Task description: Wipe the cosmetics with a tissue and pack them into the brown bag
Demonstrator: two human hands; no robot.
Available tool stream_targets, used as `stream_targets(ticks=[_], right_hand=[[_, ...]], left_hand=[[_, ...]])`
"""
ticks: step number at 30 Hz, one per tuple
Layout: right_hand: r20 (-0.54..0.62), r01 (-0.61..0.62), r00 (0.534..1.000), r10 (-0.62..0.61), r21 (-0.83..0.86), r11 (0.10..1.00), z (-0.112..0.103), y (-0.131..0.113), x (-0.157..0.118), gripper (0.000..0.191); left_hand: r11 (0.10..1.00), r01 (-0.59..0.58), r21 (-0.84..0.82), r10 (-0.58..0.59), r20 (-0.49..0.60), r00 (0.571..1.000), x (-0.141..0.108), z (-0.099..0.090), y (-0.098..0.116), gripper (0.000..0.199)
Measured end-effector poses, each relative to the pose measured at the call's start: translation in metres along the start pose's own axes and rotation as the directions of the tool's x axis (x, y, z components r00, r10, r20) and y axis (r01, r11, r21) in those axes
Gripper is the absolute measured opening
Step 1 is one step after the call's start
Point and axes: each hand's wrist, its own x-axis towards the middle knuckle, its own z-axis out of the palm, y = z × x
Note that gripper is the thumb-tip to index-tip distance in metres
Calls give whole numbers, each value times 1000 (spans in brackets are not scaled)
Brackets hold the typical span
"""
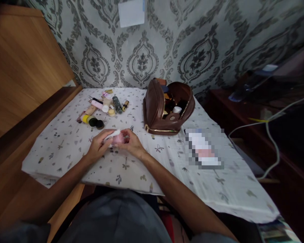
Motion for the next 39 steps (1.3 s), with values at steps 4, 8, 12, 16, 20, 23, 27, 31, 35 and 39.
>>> stream_targets(ticks=[4, 8, 12, 16, 20, 23, 27, 31, 35, 39], right_hand=[[-9, 17, 1000, -16, 151, 988, 0, -1, 1, 76], [-20, 50, 999, -47, 192, 980, 0, -3, 0, 71], [68, -13, 998, 5, 119, 993, -1, -3, -2, 68], [164, -32, 986, 17, 94, 995, -1, -4, -3, 68], [206, -72, 978, 36, 173, 982, 0, -8, -4, 74], [207, -41, 978, -9, 236, 971, 2, -12, -5, 72], [80, 43, 995, -60, 203, 978, 3, -15, -5, 64], [-46, 78, 996, -75, 77, 994, 2, -12, -2, 66], [-169, 148, 972, -165, -107, 983, 0, -7, -1, 68], [-151, 171, 967, -207, -222, 960, -1, -5, -2, 63]], left_hand=[[969, -223, 104, 223, 11, 975, 0, 6, 6, 35], [939, -310, 150, 306, 49, 951, -1, 9, 7, 37], [982, -143, 125, 148, -26, 989, -1, 6, 6, 34], [998, 61, -8, -61, -111, 992, 3, -1, 2, 35], [971, 188, -147, -207, -124, 970, 8, -2, -1, 45], [941, 290, -175, -308, -86, 948, 7, 1, 0, 53], [906, 367, -212, -369, 31, 929, 2, 7, 1, 54], [891, 411, -191, -389, 142, 910, 0, 9, 1, 53], [892, 407, -196, -372, 191, 908, -1, 11, 3, 53], [879, 429, -207, -402, 161, 901, -1, 9, 5, 49]])
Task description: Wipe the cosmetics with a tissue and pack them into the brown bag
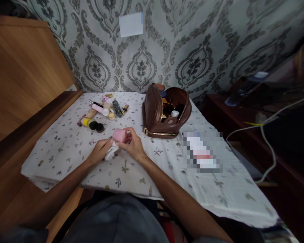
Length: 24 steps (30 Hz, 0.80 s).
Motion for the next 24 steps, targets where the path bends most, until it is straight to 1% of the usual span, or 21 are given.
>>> stream_targets(ticks=[3, 6, 8, 10, 12, 13, 15, 17, 19, 21, 23, 24], right_hand=[[26, 8, 1000, -7, -36, 999, 0, 0, -1, 61], [104, -34, 994, 33, 5, 999, 1, 0, -2, 62], [179, -93, 981, 76, 91, 991, 2, 0, -4, 65], [265, -177, 957, 118, 212, 961, 3, -1, -5, 71], [350, -270, 924, 152, 317, 909, 5, -2, -5, 79], [374, -290, 915, 151, 350, 891, 5, -3, -5, 81], [355, -275, 926, 125, 411, 869, 4, -6, -4, 82], [288, -221, 953, 94, 445, 868, 0, -11, -5, 80], [220, -159, 974, 62, 453, 877, -9, -20, -5, 77], [139, -67, 990, 7, 439, 896, -26, -35, -4, 74], [35, 59, 996, -78, 376, 925, -52, -55, 0, 69], [-17, 122, 992, -123, 312, 942, -67, -66, 4, 67]], left_hand=[[1000, 22, -14, -23, -84, 996, 0, -3, 1, 47], [1000, -1, -8, -1, -182, 983, -1, -5, 4, 45], [1000, 1, -15, -4, -243, 970, -2, -5, 6, 44], [1000, 9, -18, -14, -306, 952, -4, -5, 7, 41], [999, 1, 36, 11, -349, 937, -4, -5, 4, 39], [997, -3, 81, 32, -353, 935, -4, -5, 2, 39], [981, -42, 188, 103, -328, 939, -3, -5, -4, 38], [949, -104, 297, 191, -282, 940, -1, -4, -10, 37], [902, -168, 397, 269, -216, 938, 0, -1, -13, 37], [855, -225, 467, 327, -150, 933, 0, 2, -13, 37], [823, -261, 504, 363, -114, 925, 1, 6, -11, 38], [815, -270, 513, 374, -109, 921, 2, 7, -10, 38]])
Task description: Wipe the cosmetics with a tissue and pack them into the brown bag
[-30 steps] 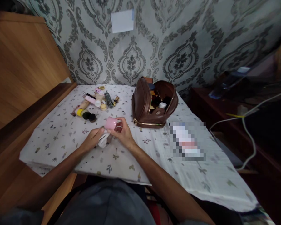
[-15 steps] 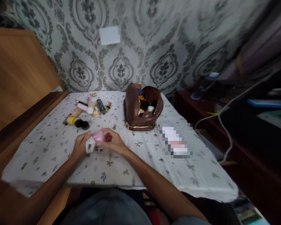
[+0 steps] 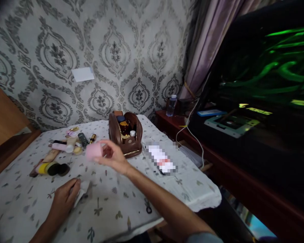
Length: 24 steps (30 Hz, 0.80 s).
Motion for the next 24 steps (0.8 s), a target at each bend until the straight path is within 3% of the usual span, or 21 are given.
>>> stream_targets(ticks=[4, 7, 9, 11, 13, 17, 19, 24], right_hand=[[-70, 222, 964, -257, -322, 920, -54, -56, 27, 64], [-82, 235, 937, -340, -573, 785, -91, -83, 51, 64], [-98, 168, 921, -378, -774, 610, -108, -93, 65, 64], [-78, 56, 941, -330, -924, 378, -117, -99, 76, 62], [-31, -6, 983, -181, -991, 136, -118, -101, 84, 59], [34, 70, 990, 139, -963, -259, -112, -98, 95, 52], [27, 95, 980, 196, -934, -346, -109, -92, 100, 41], [-7, 106, 969, 248, -893, -438, -109, -78, 105, 37]], left_hand=[[1000, -10, 21, 10, -2, 1000, 4, 1, 4, 40], [1000, -13, 22, 13, 12, 1000, 5, 2, 3, 41], [1000, -2, 26, 1, 20, 1000, 5, 4, 0, 42], [1000, 16, 26, -17, 29, 999, 3, 5, -4, 41], [999, 30, 18, -31, 45, 999, 3, 6, -6, 40], [999, 43, 12, -44, 80, 996, 3, 6, -5, 41], [999, 42, 21, -44, 89, 995, 4, 5, -3, 42], [1000, 2, 11, -3, 113, 994, 3, 6, -8, 40]])
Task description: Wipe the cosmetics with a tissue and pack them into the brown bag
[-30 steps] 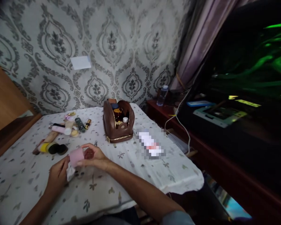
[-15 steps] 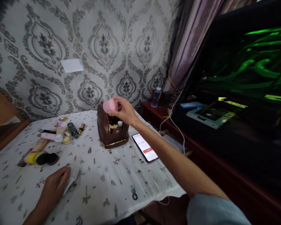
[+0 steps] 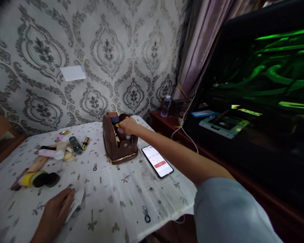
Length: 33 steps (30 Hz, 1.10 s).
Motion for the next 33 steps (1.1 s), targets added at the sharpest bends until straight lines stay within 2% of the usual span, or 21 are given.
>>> stream_targets(ticks=[6, 13, 18, 23, 25, 28, 30, 31, 32, 33], right_hand=[[36, 20, 999, -21, 28, 999, 3, 0, 1, 35], [70, -26, 997, 22, 55, 998, -3, 1, 5, 43], [93, -66, 994, 59, 73, 995, 4, -6, 11, 42], [67, -98, 994, 92, 89, 991, 12, -13, 11, 41], [62, -100, 994, 94, 101, 990, 10, -14, 10, 39], [50, -115, 993, 110, 115, 987, -5, -10, 4, 40], [-5, -114, 993, 116, 160, 981, -18, -5, -8, 43], [-70, -110, 989, 127, 209, 972, -23, -6, -17, 44], [-171, -95, 974, 149, 289, 953, -26, -9, -28, 41], [-300, -63, 935, 188, 384, 921, -26, -18, -41, 35]], left_hand=[[1000, -31, 5, 31, 36, 999, -1, 3, -13, 37], [1000, -10, -7, 10, 58, 998, -2, 4, -12, 38], [999, -36, -16, 37, 33, 999, -1, 5, -13, 35], [1000, -30, 2, 30, 58, 998, -1, 5, -14, 37], [1000, -26, 3, 26, 51, 998, -1, 5, -13, 36], [1000, -21, -6, 22, 45, 999, -1, 5, -11, 37], [1000, -11, -15, 12, 45, 999, -2, 5, -10, 38], [1000, 2, -21, -1, 45, 999, -2, 5, -9, 38], [999, 20, -31, -18, 41, 999, -2, 4, -9, 39], [998, 41, -47, -39, 34, 999, -1, 4, -9, 41]])
